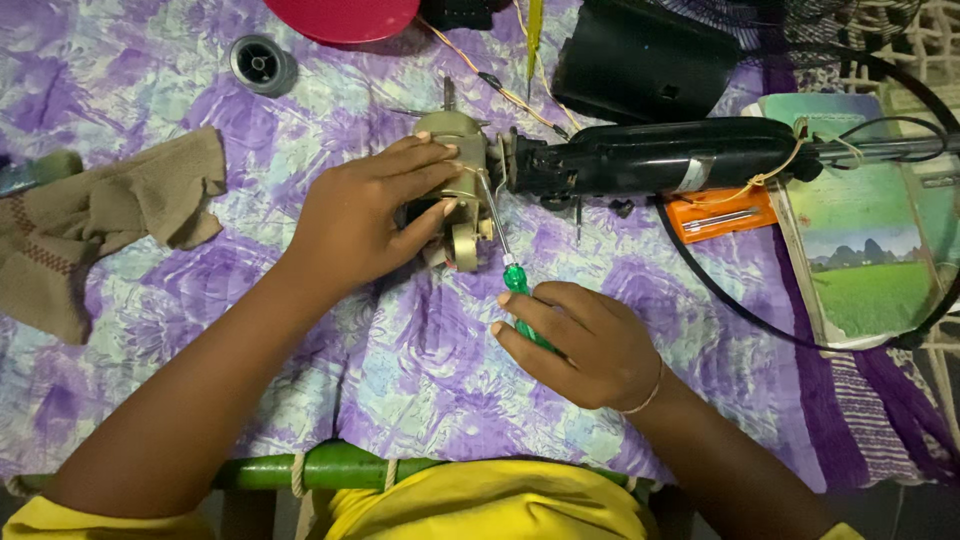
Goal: The person disassembles an electric fan motor using a screwdriver, removes the motor housing, and reassembles the components. The person handles the motor, fan blades, and various small parts while working on a patterned cloth surface.
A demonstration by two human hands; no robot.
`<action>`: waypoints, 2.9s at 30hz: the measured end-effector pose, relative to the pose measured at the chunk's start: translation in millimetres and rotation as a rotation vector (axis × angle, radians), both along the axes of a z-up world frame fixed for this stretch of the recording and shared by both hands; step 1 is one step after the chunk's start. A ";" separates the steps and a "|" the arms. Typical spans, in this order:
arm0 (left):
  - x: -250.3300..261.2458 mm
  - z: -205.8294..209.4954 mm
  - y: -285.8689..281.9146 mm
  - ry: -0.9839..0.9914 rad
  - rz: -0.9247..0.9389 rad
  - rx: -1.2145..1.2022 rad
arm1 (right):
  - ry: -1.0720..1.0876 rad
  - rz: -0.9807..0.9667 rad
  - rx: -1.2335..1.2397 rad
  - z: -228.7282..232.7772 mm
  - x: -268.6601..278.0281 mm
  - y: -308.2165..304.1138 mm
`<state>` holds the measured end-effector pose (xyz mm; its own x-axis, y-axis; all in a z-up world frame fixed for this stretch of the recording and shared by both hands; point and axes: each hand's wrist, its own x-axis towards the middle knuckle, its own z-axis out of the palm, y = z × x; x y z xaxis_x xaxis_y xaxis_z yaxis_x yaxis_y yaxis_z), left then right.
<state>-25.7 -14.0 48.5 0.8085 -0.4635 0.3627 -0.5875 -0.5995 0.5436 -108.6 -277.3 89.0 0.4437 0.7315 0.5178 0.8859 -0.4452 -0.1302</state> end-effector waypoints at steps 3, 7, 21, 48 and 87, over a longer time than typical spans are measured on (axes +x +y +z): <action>1.2 -0.4 0.2 -0.005 -0.010 0.003 | -0.015 -0.001 0.003 1.1 0.4 0.2; 1.3 -0.9 0.8 0.016 -0.017 -0.003 | -0.016 -0.006 -0.004 2.0 -0.4 -0.9; 1.7 -1.0 0.5 0.021 -0.021 -0.011 | -0.022 0.012 0.013 -1.5 0.4 -1.1; -9.2 -1.1 -15.2 -0.161 -0.369 0.071 | 0.014 0.085 -0.075 -8.1 7.0 12.7; -23.2 -24.7 -27.4 -0.376 -0.264 0.114 | 1.454 -0.543 0.784 -50.3 -26.1 45.8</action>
<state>-48.9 -41.4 23.8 0.4804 -0.6893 0.5422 -0.8710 -0.4472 0.2032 -134.6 -231.5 38.7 0.9197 0.1453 -0.3647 -0.3574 -0.0744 -0.9310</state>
